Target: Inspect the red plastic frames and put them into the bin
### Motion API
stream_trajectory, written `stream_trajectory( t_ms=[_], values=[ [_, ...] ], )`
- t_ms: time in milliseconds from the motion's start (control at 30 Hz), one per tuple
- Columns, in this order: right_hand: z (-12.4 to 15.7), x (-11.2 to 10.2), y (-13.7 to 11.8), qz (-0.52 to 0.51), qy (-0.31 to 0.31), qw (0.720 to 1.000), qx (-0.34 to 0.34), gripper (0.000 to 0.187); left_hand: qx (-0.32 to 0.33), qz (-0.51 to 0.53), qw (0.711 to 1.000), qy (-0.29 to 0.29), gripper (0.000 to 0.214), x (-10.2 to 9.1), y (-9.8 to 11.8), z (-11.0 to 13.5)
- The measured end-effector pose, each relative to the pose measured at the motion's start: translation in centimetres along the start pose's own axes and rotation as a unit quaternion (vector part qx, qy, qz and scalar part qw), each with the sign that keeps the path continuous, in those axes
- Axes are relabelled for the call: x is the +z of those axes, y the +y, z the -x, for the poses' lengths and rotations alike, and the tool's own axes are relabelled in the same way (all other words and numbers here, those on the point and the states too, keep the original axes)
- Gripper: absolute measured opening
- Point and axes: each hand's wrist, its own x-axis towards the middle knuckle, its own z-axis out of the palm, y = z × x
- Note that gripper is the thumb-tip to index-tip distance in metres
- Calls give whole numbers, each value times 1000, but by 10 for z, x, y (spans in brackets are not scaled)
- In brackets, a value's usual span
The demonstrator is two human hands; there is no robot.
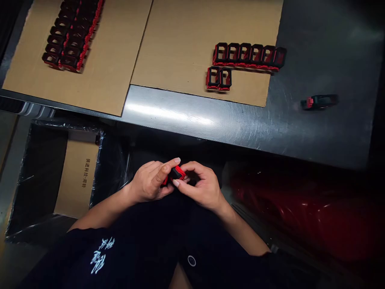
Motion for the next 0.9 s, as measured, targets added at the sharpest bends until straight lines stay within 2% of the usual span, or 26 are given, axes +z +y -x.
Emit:
stream_trajectory(
  t_ms=[133, 267, 400, 500, 600, 733, 900],
  values=[
    [1, -6, 1, -42, -21, 999, -25, 13, 16, 30, 999, 41, 105, 2, -2, 0],
    [2, -9, 4, -127, -48, 991, -15, 17, 32, 99, 993, 50, 108, 2, -2, 0],
    [4, -10, 6, -230, -74, 970, 36, 23, 25, 156, 986, 59, 111, 1, -1, -3],
    [4, -10, 10, -276, -92, 953, 86, 27, 17, 177, 983, 54, 116, 0, 0, -4],
    [2, -8, 14, -316, -101, 938, 106, 28, -4, 212, 976, 47, 122, 0, 1, -3],
    [-2, -7, 16, -350, -124, 919, 135, 29, -39, 258, 964, 56, 123, 2, 2, 0],
    [-3, -6, 17, -353, -132, 908, 182, 34, -85, 259, 960, 62, 129, 1, 4, 1]
  ],
)
